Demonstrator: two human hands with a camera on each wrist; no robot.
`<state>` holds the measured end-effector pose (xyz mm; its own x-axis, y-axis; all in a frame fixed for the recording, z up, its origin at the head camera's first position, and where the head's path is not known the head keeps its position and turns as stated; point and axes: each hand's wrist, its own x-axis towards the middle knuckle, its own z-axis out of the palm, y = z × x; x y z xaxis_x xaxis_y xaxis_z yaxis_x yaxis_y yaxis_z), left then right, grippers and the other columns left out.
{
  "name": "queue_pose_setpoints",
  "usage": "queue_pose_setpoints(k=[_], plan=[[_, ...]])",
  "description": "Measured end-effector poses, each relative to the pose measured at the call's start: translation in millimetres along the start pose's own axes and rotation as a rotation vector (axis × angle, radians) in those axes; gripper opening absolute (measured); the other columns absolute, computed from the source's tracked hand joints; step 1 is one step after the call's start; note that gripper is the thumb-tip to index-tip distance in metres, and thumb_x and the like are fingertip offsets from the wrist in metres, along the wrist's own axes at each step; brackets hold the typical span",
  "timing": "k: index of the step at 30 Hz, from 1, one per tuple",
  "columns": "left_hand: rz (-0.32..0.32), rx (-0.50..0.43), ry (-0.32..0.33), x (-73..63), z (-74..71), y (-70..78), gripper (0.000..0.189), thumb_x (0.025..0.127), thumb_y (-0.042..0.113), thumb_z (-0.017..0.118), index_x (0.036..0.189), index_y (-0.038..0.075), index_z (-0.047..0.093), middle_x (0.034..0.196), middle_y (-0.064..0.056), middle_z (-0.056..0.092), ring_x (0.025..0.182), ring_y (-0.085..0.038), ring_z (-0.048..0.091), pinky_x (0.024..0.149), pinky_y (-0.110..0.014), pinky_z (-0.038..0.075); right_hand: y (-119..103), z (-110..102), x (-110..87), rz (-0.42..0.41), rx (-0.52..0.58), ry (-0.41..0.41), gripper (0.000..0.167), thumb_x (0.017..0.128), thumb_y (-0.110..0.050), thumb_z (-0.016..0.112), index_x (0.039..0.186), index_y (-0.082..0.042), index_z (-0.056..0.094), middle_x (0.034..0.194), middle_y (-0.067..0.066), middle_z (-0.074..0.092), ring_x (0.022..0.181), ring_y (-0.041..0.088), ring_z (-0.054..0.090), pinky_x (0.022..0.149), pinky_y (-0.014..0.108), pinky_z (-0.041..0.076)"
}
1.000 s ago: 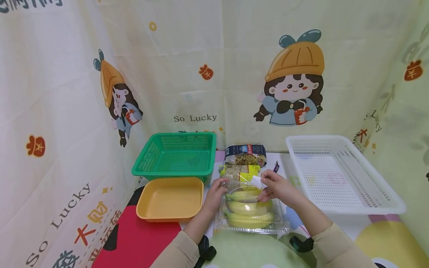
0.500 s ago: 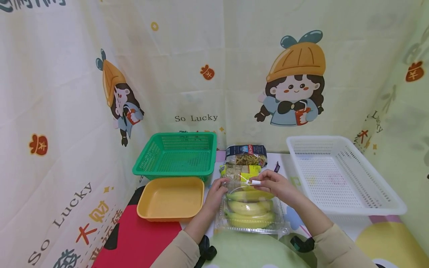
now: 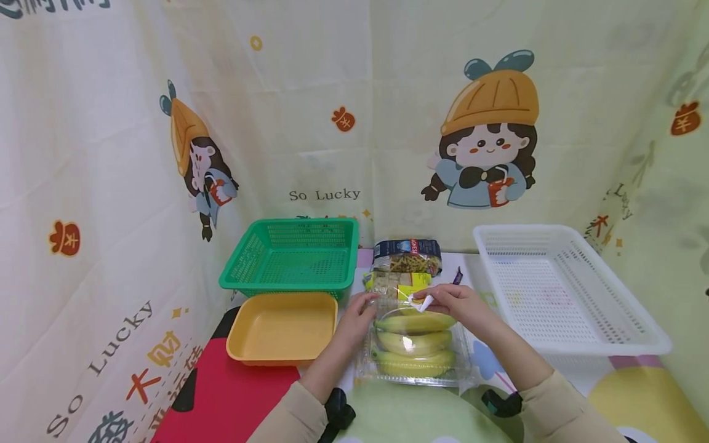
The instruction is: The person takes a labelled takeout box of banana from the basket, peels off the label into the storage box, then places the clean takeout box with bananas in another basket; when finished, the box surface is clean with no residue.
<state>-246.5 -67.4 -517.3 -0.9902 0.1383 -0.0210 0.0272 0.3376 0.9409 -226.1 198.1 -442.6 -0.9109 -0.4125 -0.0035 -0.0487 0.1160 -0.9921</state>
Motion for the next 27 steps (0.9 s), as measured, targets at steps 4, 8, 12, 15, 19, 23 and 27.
queue_pose_setpoints(k=[4, 8, 12, 15, 19, 23, 27], plan=[[0.091, 0.086, -0.004, -5.4, -8.5, 13.0, 0.038, 0.101, 0.027, 0.051, 0.135, 0.015, 0.059, 0.153, -0.013, 0.041, 0.138, -0.036, 0.043, 0.112, -0.054, 0.039, -2, 0, -1.3, 0.005, -0.130, 0.015, 0.033, 0.100, -0.032, 0.059, 0.115, -0.005, 0.070, 0.129, 0.012, 0.066, 0.118, 0.019, 0.064, 0.097, 0.033, 0.053], [0.161, 0.091, -0.029, -11.3, -26.1, 27.2, 0.035, 0.101, 0.020, 0.052, 0.133, 0.007, 0.060, 0.153, -0.016, 0.039, 0.138, -0.039, 0.041, 0.111, -0.056, 0.038, -5, 0, -1.8, -0.018, -0.161, -0.006, 0.025, 0.098, -0.027, 0.062, 0.112, -0.007, 0.070, 0.131, 0.011, 0.065, 0.117, 0.016, 0.063, 0.096, 0.030, 0.051], [0.171, 0.063, 0.019, -14.5, -53.4, 31.0, 0.030, 0.100, 0.018, 0.054, 0.126, 0.008, 0.064, 0.149, -0.010, 0.045, 0.137, -0.035, 0.044, 0.110, -0.055, 0.039, -8, 1, -1.5, -0.045, -0.157, -0.029, 0.021, 0.100, -0.012, 0.056, 0.117, -0.006, 0.067, 0.131, 0.014, 0.064, 0.118, 0.015, 0.062, 0.095, 0.023, 0.051], [0.181, 0.077, 0.063, -16.9, -78.5, 28.6, 0.027, 0.101, 0.018, 0.054, 0.124, 0.011, 0.066, 0.140, -0.006, 0.056, 0.131, -0.029, 0.051, 0.109, -0.051, 0.042, -7, 1, -2.3, -0.053, -0.163, -0.026, 0.026, 0.098, -0.002, 0.052, 0.120, -0.006, 0.066, 0.130, 0.015, 0.064, 0.121, 0.019, 0.061, 0.095, 0.018, 0.050], [0.116, 0.082, 0.080, -24.4, -115.0, 24.9, 0.026, 0.103, 0.024, 0.052, 0.123, 0.018, 0.067, 0.127, -0.003, 0.065, 0.122, -0.023, 0.058, 0.107, -0.046, 0.046, -3, 0, -2.0, -0.054, -0.168, 0.014, 0.025, 0.099, -0.002, 0.052, 0.118, -0.005, 0.066, 0.127, 0.016, 0.065, 0.117, 0.014, 0.062, 0.092, 0.020, 0.052], [0.031, 0.064, 0.106, -29.4, -150.9, 17.8, 0.027, 0.105, 0.028, 0.049, 0.124, 0.018, 0.065, 0.125, -0.004, 0.065, 0.119, -0.021, 0.059, 0.105, -0.039, 0.049, 1, -2, 0.2, -0.066, -0.137, 0.054, 0.019, 0.100, -0.007, 0.055, 0.114, 0.001, 0.065, 0.125, 0.022, 0.065, 0.104, 0.010, 0.066, 0.088, 0.036, 0.057], [0.043, 0.071, 0.144, -33.6, -185.4, 8.6, 0.034, 0.106, 0.029, 0.046, 0.129, 0.011, 0.062, 0.129, -0.011, 0.064, 0.119, -0.023, 0.059, 0.099, -0.026, 0.051, 4, -2, 0.4, -0.055, -0.122, 0.078, 0.019, 0.101, -0.010, 0.055, 0.111, 0.003, 0.064, 0.122, 0.019, 0.067, 0.096, 0.011, 0.067, 0.082, 0.043, 0.058]])
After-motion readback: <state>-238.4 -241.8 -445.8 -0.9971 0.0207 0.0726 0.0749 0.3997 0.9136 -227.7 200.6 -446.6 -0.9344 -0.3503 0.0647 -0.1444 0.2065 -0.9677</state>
